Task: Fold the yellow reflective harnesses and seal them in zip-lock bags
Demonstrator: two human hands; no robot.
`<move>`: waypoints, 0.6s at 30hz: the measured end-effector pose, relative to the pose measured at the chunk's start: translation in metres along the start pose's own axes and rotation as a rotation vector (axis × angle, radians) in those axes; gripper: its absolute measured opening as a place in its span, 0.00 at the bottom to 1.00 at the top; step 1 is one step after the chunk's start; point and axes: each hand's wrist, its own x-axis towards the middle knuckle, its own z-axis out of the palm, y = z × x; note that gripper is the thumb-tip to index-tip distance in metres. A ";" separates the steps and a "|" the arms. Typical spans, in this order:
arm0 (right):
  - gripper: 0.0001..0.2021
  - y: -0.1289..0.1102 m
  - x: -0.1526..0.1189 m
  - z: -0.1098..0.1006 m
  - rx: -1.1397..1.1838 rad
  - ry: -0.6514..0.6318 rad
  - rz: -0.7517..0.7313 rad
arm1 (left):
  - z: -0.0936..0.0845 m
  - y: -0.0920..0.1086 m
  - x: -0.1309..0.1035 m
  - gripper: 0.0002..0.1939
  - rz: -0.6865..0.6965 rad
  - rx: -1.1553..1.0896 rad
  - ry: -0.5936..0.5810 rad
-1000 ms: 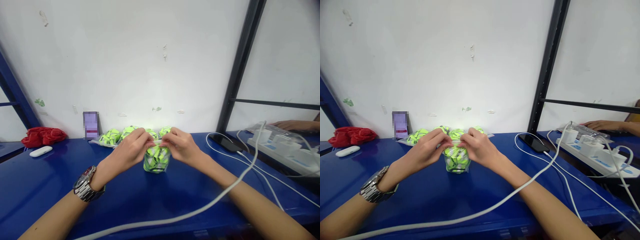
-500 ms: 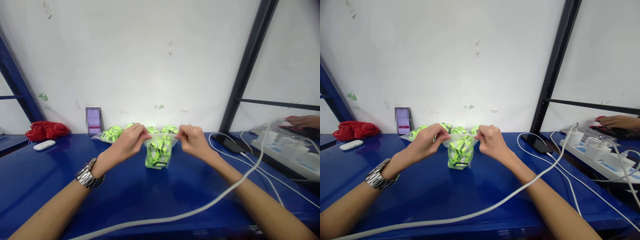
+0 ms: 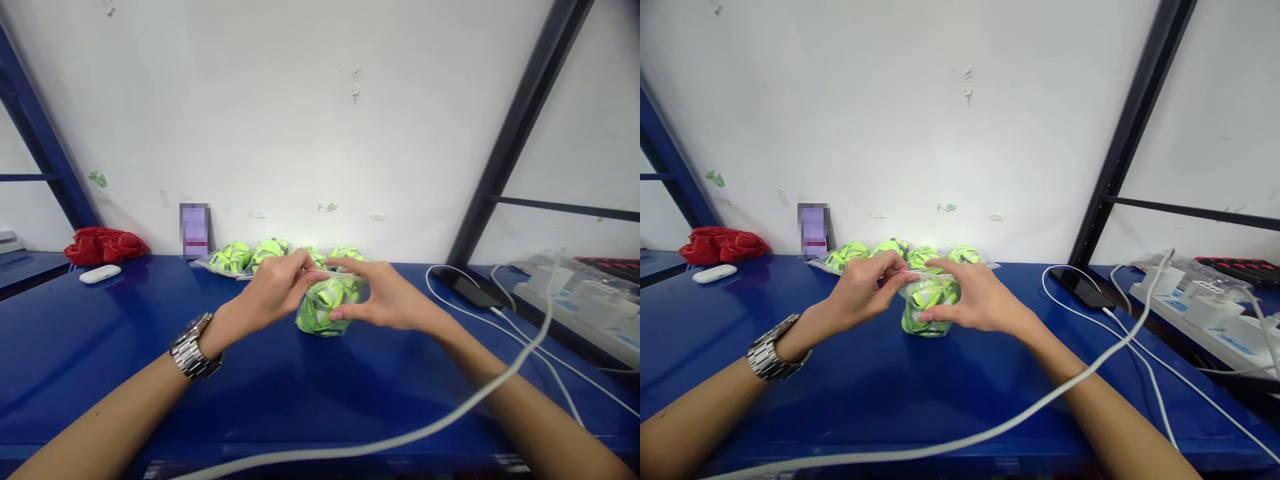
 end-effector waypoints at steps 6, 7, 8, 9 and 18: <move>0.21 0.028 0.006 -0.023 -0.023 0.313 0.181 | -0.001 -0.028 -0.007 0.11 -0.145 0.087 0.010; 0.23 0.040 0.006 -0.026 -0.094 0.506 0.200 | -0.001 -0.040 -0.011 0.12 -0.186 0.172 0.007; 0.24 0.055 0.005 -0.028 -0.174 0.662 0.203 | -0.002 -0.054 -0.015 0.13 -0.241 0.258 -0.011; 0.25 0.071 0.004 -0.029 -0.256 0.772 0.197 | -0.004 -0.067 -0.020 0.13 -0.307 0.328 -0.019; 0.23 0.189 -0.032 -0.023 -0.491 0.043 0.402 | -0.023 -0.145 -0.065 0.25 -0.831 0.762 -0.084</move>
